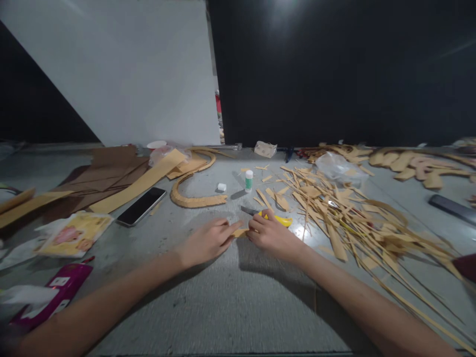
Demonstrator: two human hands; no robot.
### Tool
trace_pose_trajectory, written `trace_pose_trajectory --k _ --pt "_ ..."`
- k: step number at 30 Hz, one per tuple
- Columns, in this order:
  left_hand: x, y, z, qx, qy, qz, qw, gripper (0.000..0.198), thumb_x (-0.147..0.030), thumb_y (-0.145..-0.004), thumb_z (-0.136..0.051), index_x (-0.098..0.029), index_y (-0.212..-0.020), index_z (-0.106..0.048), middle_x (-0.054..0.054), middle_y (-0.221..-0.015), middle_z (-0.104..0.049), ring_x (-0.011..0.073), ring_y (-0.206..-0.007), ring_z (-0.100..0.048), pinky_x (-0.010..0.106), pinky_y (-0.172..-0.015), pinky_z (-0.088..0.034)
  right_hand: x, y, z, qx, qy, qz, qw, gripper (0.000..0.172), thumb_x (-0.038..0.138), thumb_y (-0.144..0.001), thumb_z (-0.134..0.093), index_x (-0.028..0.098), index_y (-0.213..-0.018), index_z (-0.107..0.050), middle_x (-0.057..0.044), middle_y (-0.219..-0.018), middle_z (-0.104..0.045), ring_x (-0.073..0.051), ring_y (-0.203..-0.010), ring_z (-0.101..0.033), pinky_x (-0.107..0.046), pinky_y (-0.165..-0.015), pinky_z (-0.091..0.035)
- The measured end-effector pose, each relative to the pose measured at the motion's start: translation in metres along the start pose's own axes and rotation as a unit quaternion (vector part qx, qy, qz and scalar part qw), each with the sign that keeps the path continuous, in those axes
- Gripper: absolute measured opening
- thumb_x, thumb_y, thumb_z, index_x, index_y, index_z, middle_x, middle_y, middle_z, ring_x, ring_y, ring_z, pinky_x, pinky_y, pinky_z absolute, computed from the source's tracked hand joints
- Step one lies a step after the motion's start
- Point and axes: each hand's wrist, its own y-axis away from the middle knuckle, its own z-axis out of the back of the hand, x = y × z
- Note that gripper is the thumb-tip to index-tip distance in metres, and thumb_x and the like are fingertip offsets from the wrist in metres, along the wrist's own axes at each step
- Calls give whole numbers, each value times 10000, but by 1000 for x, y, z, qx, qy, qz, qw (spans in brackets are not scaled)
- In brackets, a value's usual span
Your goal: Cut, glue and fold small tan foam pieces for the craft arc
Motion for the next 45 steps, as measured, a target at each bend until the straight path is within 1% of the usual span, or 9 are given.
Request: trace_pose_trajectory --k 4,12,16,19,25,27,32,38,45 --pt "-1 -2 2 29 -16 -7 999 405 -182 -1078 -486 -214 -1479 -528 62 -928 -670 271 -957 -662 386 -857 -541 1 -2 3 17 23 10 1000 222 171 -1084 -573 183 -937 -738 -70 -876 -659 -261 -913 -606 -433 -895 -346" --pt "-5 -5 8 28 -10 9 1000 288 -226 -1049 -613 -169 -1332 -615 95 -980 -712 318 -1114 -640 438 -938 -536 -1 -4 6 42 15 15 999 257 163 -1105 -520 185 -938 -714 -82 -916 -666 -273 -947 -606 -431 -882 -350" --pt "-2 -8 6 19 40 28 999 146 -230 -1083 -585 -186 -1185 -679 80 -1032 -722 275 -1103 -635 416 -977 -523 -3 -9 8 56 -21 -17 998 223 211 -1112 -535 174 -972 -704 -79 -929 -672 -265 -956 -604 -413 -870 -336" --pt "2 -9 4 20 84 37 996 130 -255 -1088 -603 -192 -1041 -707 63 -1032 -714 251 -1106 -626 392 -993 -516 -7 -12 7 66 -69 -36 995 210 213 -1108 -533 174 -974 -691 -74 -939 -674 -256 -967 -609 -401 -869 -330" --pt "5 -9 -1 -1 130 65 989 128 -211 -1076 -618 -184 -1005 -722 58 -1040 -699 237 -1142 -611 388 -1024 -513 -13 -19 10 95 -136 -61 984 170 212 -1078 -551 186 -948 -657 -82 -966 -689 -254 -992 -613 -400 -894 -338" --pt "6 -9 -2 -6 139 67 988 126 -199 -1071 -620 -187 -1001 -724 54 -1037 -699 234 -1140 -611 392 -1034 -511 -13 -21 12 95 -164 -91 978 85 266 -1047 -633 194 -1001 -642 -88 -1016 -706 -262 -1023 -622 -404 -915 -350" --pt "7 -8 -2 1 148 67 987 125 -195 -1063 -626 -182 -1000 -733 60 -1060 -699 237 -1151 -601 403 -1040 -518 -14 -24 5 113 -229 -162 953 264 369 -968 -776 200 -1076 -604 -77 -1062 -716 -261 -1024 -662 -406 -935 -376" --pt "1 -4 -1 2 142 68 988 137 -193 -1065 -606 -191 -1007 -731 67 -1069 -693 240 -1158 -604 410 -1029 -528 -15 -28 -6 155 -275 -215 924 284 307 -898 -806 207 -1089 -621 -15 -977 -738 -212 -882 -677 -376 -898 -384" --pt "-6 -1 4 19 145 82 986 107 -176 -1054 -602 -196 -1004 -695 62 -1055 -693 243 -1131 -633 393 -1003 -534 -15 -31 -3 205 -320 -255 889 366 285 -811 -860 215 -1098 -644 29 -878 -746 -198 -804 -683 -399 -917 -397"
